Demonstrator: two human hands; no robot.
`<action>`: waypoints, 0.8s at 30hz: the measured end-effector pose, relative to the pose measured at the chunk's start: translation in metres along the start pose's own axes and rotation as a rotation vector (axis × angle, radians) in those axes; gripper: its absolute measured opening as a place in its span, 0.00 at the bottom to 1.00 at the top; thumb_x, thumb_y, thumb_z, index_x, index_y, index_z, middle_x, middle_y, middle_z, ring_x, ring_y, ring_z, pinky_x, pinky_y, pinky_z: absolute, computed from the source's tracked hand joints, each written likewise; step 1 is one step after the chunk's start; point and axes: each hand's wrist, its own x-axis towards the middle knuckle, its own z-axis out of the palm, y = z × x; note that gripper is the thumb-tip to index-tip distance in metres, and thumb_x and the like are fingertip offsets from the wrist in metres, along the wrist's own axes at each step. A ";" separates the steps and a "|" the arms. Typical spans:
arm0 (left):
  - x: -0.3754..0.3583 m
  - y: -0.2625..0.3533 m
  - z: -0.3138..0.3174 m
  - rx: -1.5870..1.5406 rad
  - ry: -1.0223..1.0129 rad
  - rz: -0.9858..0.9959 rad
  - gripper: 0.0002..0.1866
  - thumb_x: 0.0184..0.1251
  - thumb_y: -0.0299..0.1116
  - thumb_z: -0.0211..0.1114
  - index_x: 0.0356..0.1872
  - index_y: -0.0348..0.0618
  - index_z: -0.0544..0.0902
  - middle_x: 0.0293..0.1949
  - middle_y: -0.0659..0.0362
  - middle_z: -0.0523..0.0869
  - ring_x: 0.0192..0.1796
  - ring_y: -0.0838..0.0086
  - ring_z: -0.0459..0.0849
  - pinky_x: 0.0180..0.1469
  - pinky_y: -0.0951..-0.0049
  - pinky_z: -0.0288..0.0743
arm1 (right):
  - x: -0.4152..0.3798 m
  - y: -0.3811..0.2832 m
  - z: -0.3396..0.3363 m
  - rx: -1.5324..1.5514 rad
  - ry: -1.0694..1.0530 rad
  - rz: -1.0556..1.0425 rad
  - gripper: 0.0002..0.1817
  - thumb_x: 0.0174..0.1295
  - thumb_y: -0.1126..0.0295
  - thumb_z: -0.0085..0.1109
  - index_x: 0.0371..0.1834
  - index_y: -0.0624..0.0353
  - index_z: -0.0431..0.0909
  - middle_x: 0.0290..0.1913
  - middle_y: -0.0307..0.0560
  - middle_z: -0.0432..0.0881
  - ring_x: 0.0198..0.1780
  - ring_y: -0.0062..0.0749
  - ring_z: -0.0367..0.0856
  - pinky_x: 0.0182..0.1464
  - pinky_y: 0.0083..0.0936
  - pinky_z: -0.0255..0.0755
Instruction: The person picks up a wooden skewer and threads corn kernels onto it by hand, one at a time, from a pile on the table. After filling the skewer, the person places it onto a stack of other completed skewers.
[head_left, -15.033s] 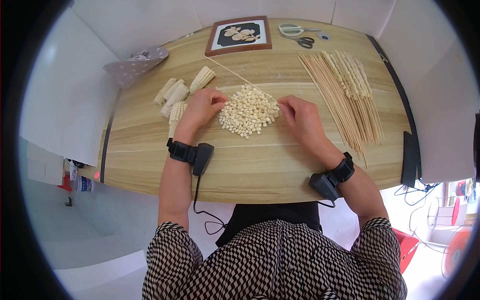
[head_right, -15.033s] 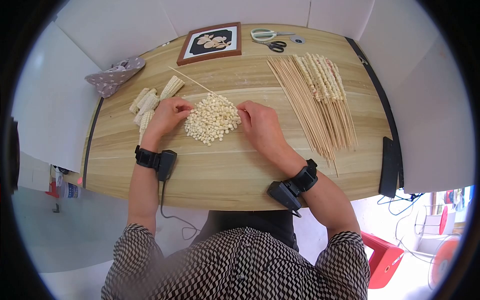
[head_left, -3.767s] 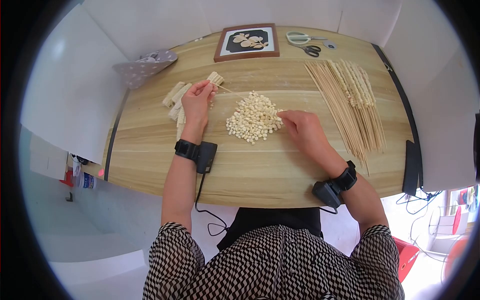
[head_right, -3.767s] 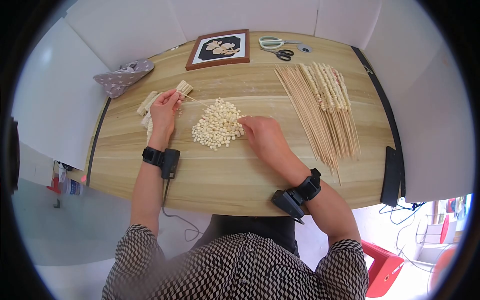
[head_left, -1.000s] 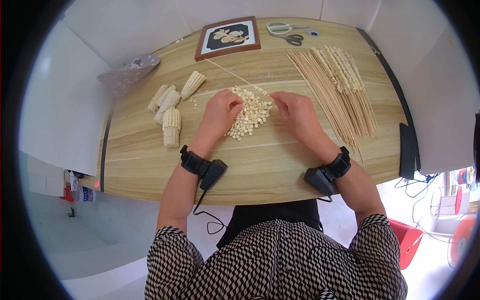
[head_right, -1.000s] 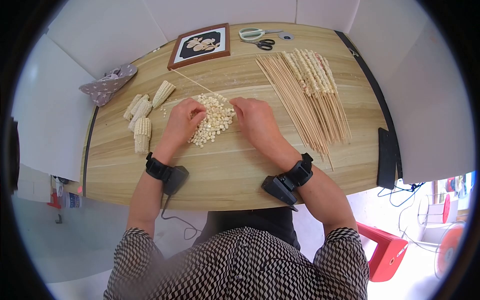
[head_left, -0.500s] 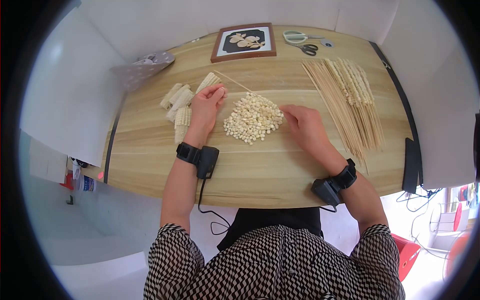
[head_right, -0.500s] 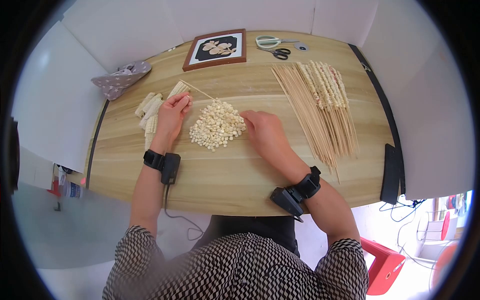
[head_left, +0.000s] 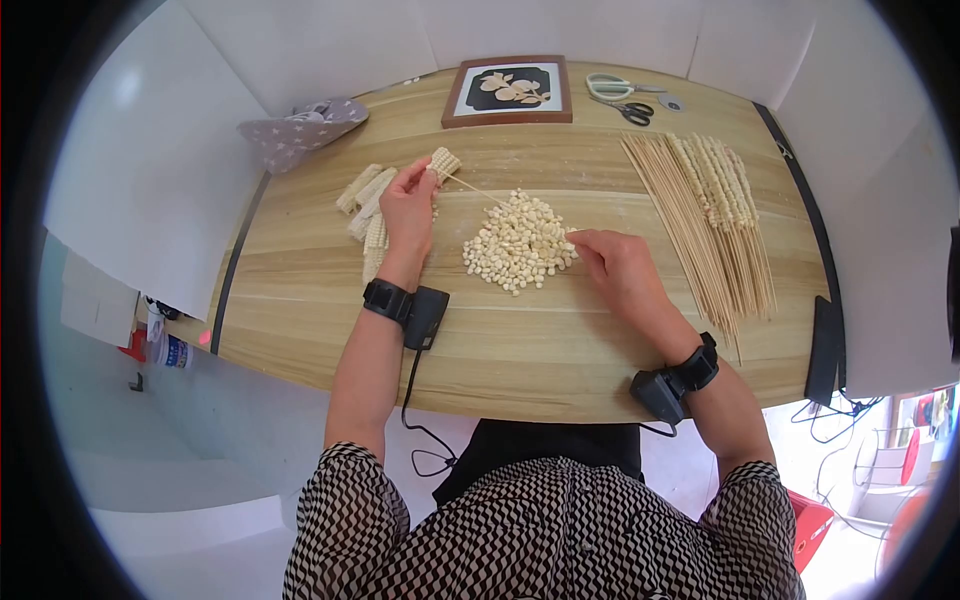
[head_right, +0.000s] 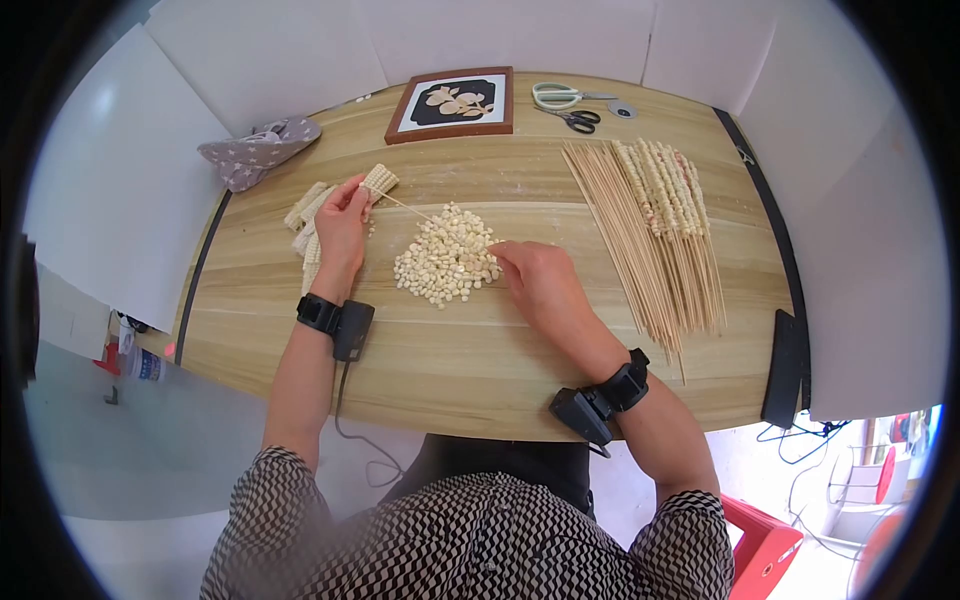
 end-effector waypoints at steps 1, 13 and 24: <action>-0.001 0.001 0.001 0.000 0.000 0.000 0.12 0.66 0.24 0.61 0.50 0.35 0.81 0.31 0.64 0.80 0.31 0.85 0.72 0.32 0.87 0.66 | 0.000 0.000 0.000 -0.002 -0.001 -0.005 0.09 0.59 0.77 0.57 0.41 0.65 0.82 0.34 0.59 0.83 0.36 0.51 0.82 0.38 0.33 0.75; -0.001 -0.004 0.002 0.056 -0.002 0.011 0.13 0.65 0.23 0.62 0.50 0.34 0.81 0.32 0.63 0.82 0.32 0.85 0.75 0.35 0.86 0.69 | -0.002 0.003 0.003 0.001 0.023 -0.026 0.08 0.59 0.76 0.57 0.40 0.63 0.81 0.31 0.58 0.81 0.34 0.53 0.80 0.38 0.40 0.74; -0.005 0.002 0.004 0.096 0.017 0.034 0.13 0.64 0.24 0.63 0.49 0.35 0.82 0.33 0.63 0.83 0.33 0.85 0.77 0.37 0.86 0.70 | -0.002 0.000 0.001 -0.003 0.004 -0.019 0.09 0.58 0.77 0.56 0.41 0.63 0.81 0.31 0.58 0.81 0.35 0.53 0.80 0.38 0.41 0.74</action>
